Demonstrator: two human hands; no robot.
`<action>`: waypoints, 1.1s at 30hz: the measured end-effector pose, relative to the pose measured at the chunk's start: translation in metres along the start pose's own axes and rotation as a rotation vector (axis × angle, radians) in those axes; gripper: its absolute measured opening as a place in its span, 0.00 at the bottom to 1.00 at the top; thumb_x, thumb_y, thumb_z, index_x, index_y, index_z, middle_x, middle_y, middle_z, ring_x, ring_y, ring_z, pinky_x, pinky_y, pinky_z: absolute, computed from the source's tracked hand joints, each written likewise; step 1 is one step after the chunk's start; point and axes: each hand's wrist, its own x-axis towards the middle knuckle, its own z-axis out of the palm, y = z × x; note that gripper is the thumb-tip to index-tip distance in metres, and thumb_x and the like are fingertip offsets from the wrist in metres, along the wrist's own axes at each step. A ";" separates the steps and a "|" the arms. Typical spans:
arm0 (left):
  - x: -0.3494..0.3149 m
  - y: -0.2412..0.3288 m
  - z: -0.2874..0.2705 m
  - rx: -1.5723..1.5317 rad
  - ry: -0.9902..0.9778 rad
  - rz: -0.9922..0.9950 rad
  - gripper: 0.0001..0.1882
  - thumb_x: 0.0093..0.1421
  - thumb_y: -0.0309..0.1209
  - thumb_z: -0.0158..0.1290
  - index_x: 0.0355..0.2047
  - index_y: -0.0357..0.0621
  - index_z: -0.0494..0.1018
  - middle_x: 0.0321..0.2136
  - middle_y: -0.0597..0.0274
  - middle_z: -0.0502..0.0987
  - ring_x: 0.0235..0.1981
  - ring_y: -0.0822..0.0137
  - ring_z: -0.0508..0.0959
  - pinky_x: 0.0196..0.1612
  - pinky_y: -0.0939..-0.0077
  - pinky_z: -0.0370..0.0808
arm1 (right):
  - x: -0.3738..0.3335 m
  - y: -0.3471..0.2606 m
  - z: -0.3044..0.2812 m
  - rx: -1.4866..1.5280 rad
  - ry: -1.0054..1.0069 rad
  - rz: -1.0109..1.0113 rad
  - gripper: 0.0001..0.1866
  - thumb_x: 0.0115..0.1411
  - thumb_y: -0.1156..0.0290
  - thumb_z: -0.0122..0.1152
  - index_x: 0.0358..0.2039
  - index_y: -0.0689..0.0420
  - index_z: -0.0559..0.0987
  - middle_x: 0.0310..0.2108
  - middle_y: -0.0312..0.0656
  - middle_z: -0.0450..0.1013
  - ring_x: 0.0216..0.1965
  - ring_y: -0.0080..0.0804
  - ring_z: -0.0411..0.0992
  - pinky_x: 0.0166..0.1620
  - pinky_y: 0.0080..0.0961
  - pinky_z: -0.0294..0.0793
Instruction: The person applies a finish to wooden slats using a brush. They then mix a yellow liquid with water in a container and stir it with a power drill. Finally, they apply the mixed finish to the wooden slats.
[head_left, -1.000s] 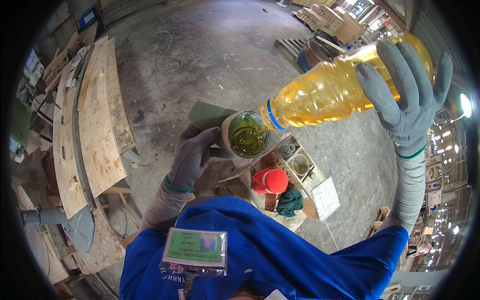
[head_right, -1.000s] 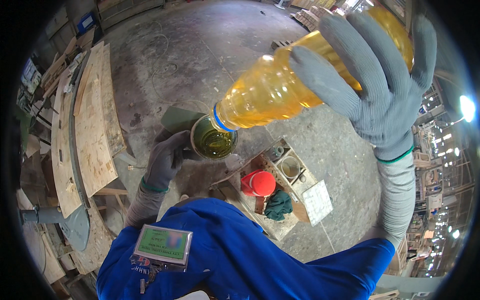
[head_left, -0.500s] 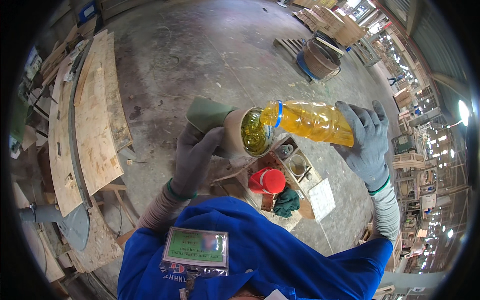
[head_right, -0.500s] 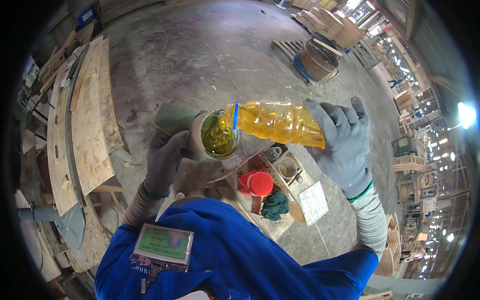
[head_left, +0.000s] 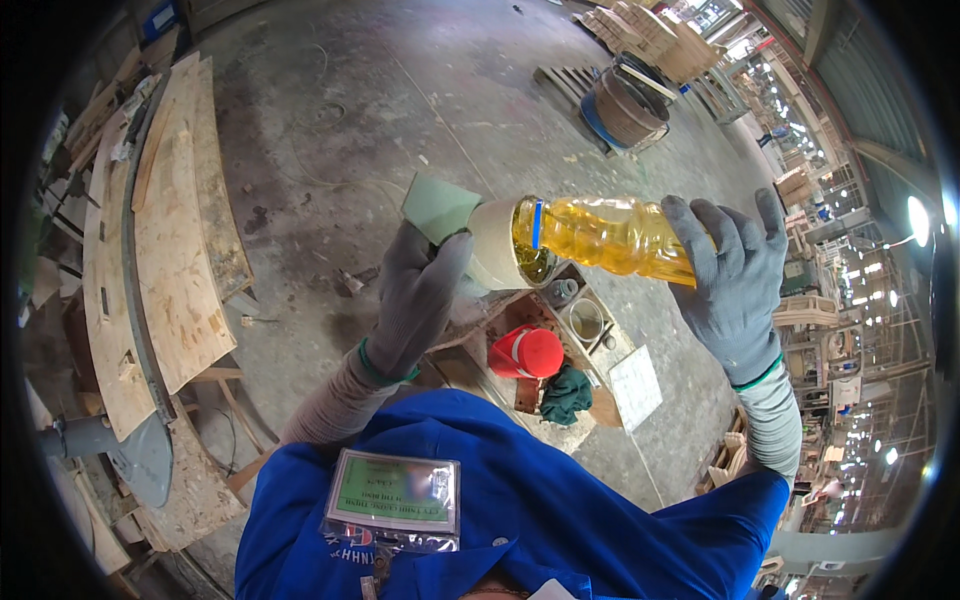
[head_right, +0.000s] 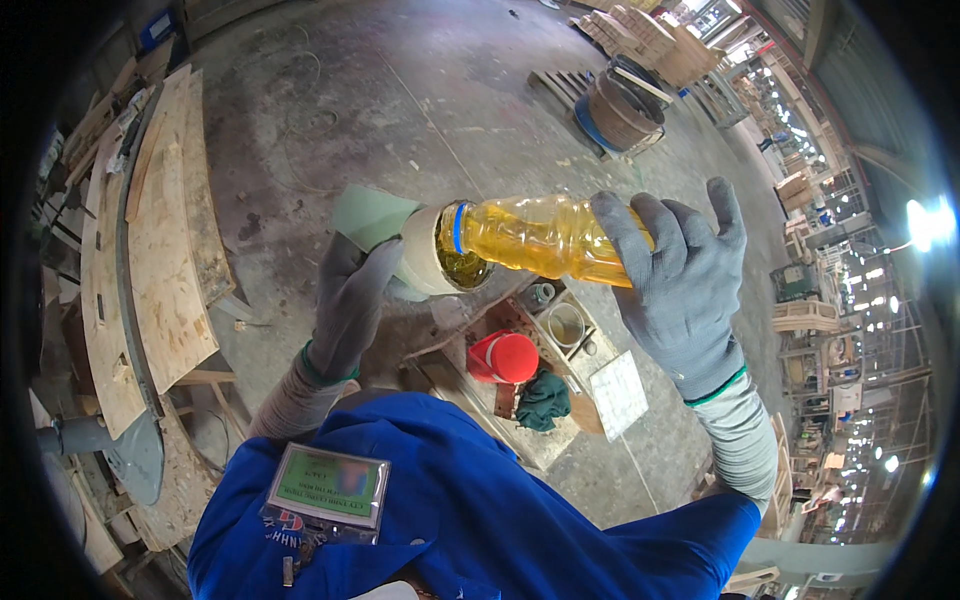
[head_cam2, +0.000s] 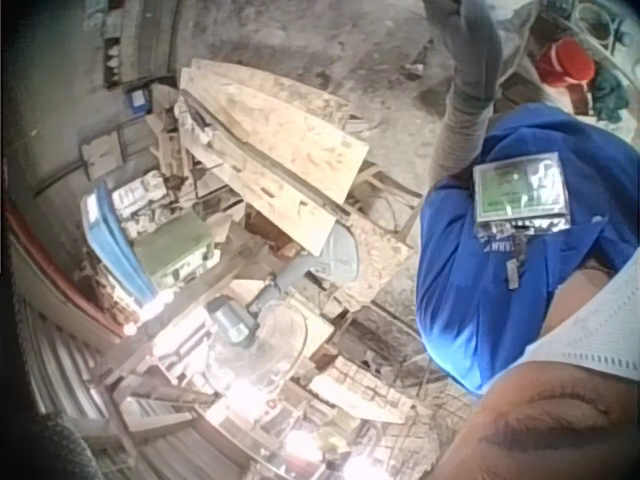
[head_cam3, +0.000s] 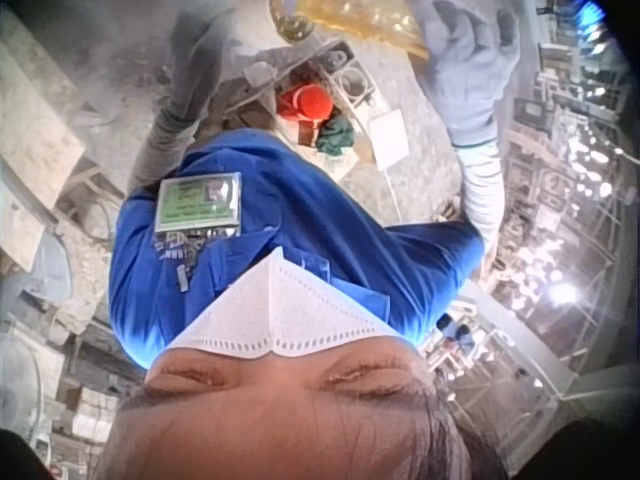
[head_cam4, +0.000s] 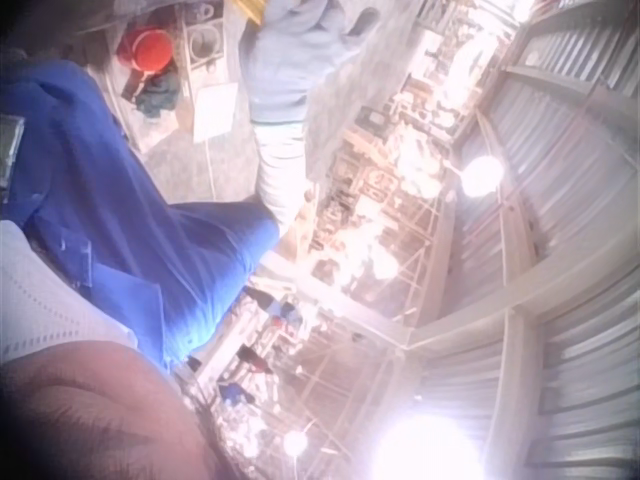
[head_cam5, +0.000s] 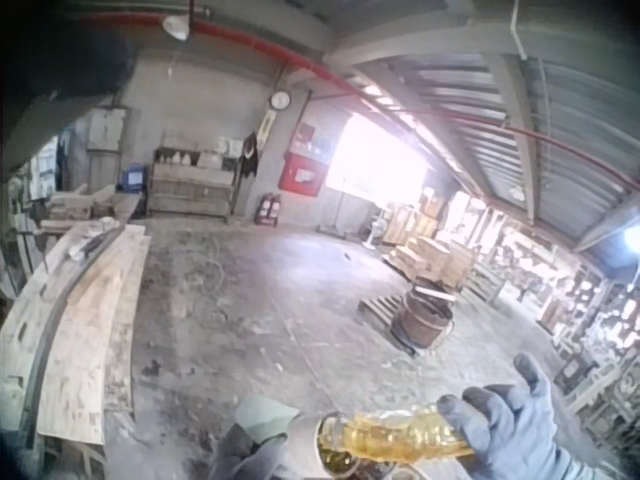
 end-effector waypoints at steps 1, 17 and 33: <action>0.001 -0.003 -0.001 0.004 -0.002 -0.008 0.13 0.60 0.24 0.47 0.45 0.35 0.70 0.35 0.65 0.74 0.35 0.79 0.71 0.38 0.84 0.70 | 0.000 -0.001 0.000 -0.003 0.001 -0.005 0.38 0.36 0.66 0.71 0.53 0.44 0.71 0.41 0.36 0.69 0.42 0.31 0.70 0.59 0.53 0.57; 0.000 -0.007 -0.004 0.002 0.007 -0.020 0.16 0.60 0.23 0.46 0.49 0.35 0.67 0.39 0.60 0.74 0.39 0.75 0.73 0.43 0.80 0.71 | 0.005 0.002 0.019 0.506 -0.332 0.100 0.37 0.35 0.64 0.74 0.51 0.50 0.74 0.36 0.39 0.74 0.38 0.39 0.72 0.55 0.39 0.63; 0.014 -0.074 0.008 0.061 -0.128 -0.080 0.15 0.61 0.21 0.46 0.49 0.33 0.68 0.41 0.58 0.75 0.40 0.74 0.74 0.45 0.79 0.72 | -0.064 0.017 0.093 2.123 -0.870 0.632 0.46 0.29 0.72 0.80 0.54 0.63 0.70 0.51 0.47 0.71 0.53 0.34 0.69 0.58 0.30 0.65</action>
